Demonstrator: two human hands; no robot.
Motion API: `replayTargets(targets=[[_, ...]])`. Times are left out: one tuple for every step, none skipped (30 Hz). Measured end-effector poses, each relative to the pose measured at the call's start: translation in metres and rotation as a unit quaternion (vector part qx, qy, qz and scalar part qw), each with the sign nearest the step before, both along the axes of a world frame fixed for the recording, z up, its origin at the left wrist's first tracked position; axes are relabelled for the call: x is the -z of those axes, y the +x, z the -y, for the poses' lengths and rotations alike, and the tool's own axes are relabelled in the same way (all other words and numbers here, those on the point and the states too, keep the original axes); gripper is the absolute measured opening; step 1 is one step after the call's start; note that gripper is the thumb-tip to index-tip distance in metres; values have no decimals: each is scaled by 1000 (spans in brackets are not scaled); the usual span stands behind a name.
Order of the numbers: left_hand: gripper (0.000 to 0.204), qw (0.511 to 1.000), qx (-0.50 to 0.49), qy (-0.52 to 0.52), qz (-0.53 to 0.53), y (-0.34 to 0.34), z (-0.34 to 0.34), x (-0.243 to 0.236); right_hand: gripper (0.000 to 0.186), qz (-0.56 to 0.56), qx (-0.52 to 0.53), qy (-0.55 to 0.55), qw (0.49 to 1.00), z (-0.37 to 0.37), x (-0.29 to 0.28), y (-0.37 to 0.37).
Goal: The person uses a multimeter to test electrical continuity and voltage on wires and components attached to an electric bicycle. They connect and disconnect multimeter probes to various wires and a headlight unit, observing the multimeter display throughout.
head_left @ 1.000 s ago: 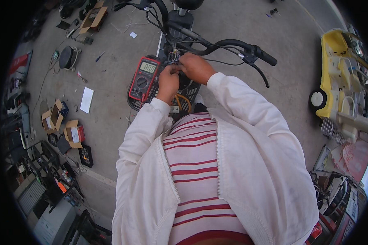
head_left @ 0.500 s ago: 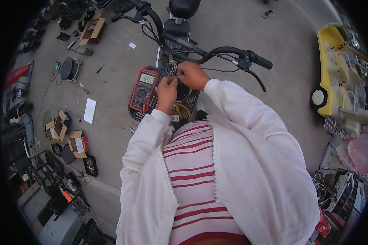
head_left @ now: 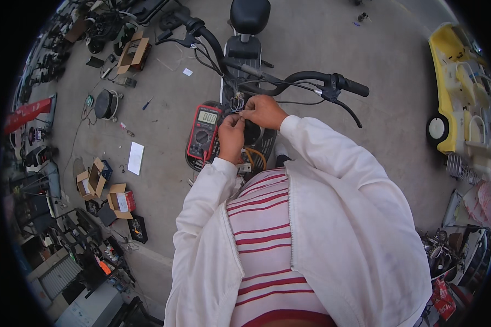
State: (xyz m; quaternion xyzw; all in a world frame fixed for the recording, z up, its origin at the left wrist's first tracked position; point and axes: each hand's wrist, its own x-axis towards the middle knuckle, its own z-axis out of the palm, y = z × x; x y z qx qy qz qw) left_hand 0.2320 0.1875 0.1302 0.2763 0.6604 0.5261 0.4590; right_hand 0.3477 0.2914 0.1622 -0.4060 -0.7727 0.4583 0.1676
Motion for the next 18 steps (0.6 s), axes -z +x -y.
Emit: replayTargets(targets=[[16, 1000, -2, 4, -11, 1, 0, 1, 24, -2, 12, 1, 1000, 0, 6, -1], [16, 1000, -6, 9, -22, 2, -1, 2, 26, -4, 22, 4, 1000, -1, 9, -3], [17, 999, -9, 14, -33, 2, -2, 2, 26, -2, 26, -1, 1000, -2, 11, -3], [17, 999, -8, 11, -38, 1, -2, 3, 26, -1, 30, -5, 1000, -3, 14, -4], [17, 999, -8, 8, -44, 0, -1, 6, 26, 1, 32, -8, 999, -3, 14, -5], [18, 999, -9, 6, -49, -1, 0, 9, 26, 2, 32, -8, 999, -2, 14, -5], [18, 998, -8, 6, -60, -1, 0, 12, 25, 3, 31, -7, 999, -2, 13, -6], [17, 997, -7, 7, -71, -1, 0, 13, 25, 5, 32, -7, 999, -3, 14, -6], [17, 997, -5, 8, -82, -1, 0, 14, 24, 4, 27, 3, 1000, -4, 16, -7], [17, 996, -2, 5, -92, -1, 1, 15, 23, 3, 22, 12, 1000, -5, 18, -7], [17, 995, 1, 2, -100, 0, 0, 13, 23, 2, 18, 22, 1000, -5, 18, -7], [16, 994, 5, -1, -108, 1, 0, 10, 23, 5, 25, 9, 1000, -6, 18, -7], [16, 995, 6, 1, -104, 1, 0, 8, 23, 8, 31, -3, 999, -6, 19, -7], [16, 995, 6, 3, -100, 0, 0, 7, 23, 12, 37, -16, 999, -6, 19, -8], [15, 995, 7, 5, -95, 0, 0, 6, 23, 14, 41, -21, 999, -6, 20, -9], [15, 996, 12, 5, -89, -2, 0, 7, 22, 17, 45, -26, 999, -5, 21, -10], [15, 996, 20, 5, -82, -3, -1, 7, 22, 20, 51, -31, 998, -5, 25, -10], [15, 997, 27, 6, -75, -4, -1, 7, 22, 9, 58, -73, 996, -6, 30, -10]])
